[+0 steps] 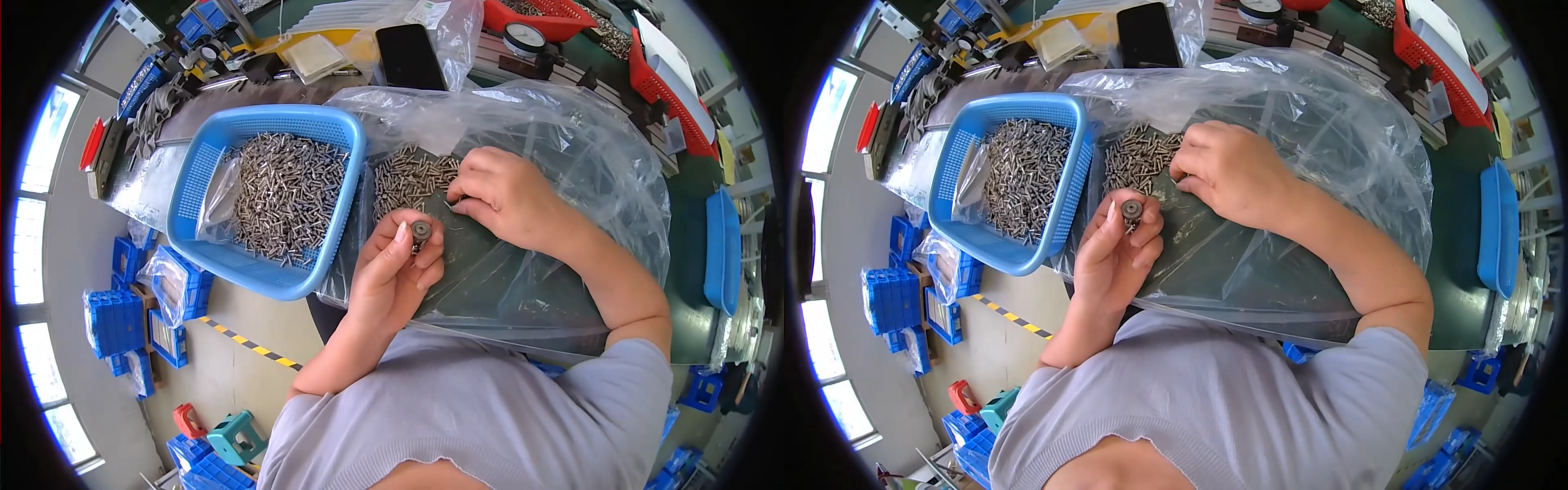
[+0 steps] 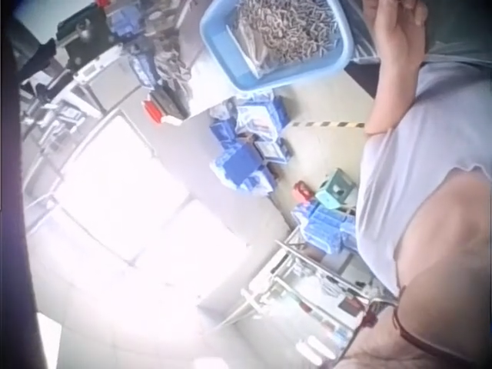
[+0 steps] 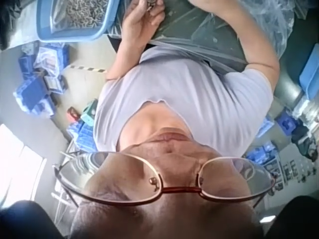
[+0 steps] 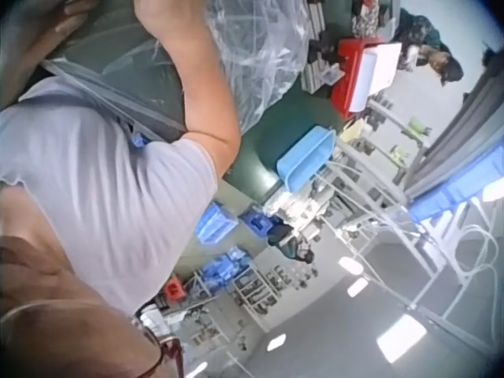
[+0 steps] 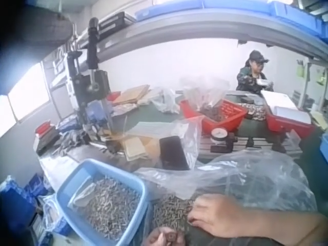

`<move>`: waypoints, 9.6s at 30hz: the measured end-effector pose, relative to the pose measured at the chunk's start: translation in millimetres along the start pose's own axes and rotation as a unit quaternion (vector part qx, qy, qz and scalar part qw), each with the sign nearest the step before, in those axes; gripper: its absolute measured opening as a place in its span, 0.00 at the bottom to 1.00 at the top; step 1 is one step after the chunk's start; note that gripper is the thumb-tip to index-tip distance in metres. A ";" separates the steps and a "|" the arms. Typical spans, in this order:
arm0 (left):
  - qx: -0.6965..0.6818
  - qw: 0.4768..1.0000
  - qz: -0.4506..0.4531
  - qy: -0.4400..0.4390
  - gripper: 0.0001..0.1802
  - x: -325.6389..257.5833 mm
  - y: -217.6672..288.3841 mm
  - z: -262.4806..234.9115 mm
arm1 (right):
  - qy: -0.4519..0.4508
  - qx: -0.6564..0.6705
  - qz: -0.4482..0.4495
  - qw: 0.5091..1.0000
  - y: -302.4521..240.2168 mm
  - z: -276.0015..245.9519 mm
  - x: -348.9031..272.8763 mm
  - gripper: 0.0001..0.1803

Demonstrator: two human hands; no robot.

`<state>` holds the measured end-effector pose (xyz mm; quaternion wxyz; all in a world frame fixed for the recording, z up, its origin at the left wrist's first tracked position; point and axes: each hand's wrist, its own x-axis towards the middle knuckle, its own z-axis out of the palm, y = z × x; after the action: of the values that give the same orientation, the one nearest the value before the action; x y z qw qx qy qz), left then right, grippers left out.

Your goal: Inspecting and assembling small metal cylindrical components and pins at a factory workstation.

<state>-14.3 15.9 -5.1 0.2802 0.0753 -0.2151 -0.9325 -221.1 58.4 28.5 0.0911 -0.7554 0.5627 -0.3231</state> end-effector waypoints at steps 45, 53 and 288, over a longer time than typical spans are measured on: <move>0.041 0.996 -0.074 0.035 0.12 -1.7 1.8 6.1 | 0.012 0.273 -0.014 0.962 -29.4 6.2 0.7 0.11; 0.047 0.997 -0.046 0.044 0.11 -1.5 -0.4 5.3 | 0.025 0.258 -0.005 0.966 -22.8 -5.2 1.1 0.06; -0.012 1.000 0.011 0.011 0.15 -0.8 -0.7 -1.3 | 0.062 0.118 0.096 0.986 -7.6 14.9 -0.9 0.07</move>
<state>-13.6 16.4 -6.6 0.2934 0.0799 -0.2018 -0.9310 -206.4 58.5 20.4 0.1758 -0.6602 0.5953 -0.4230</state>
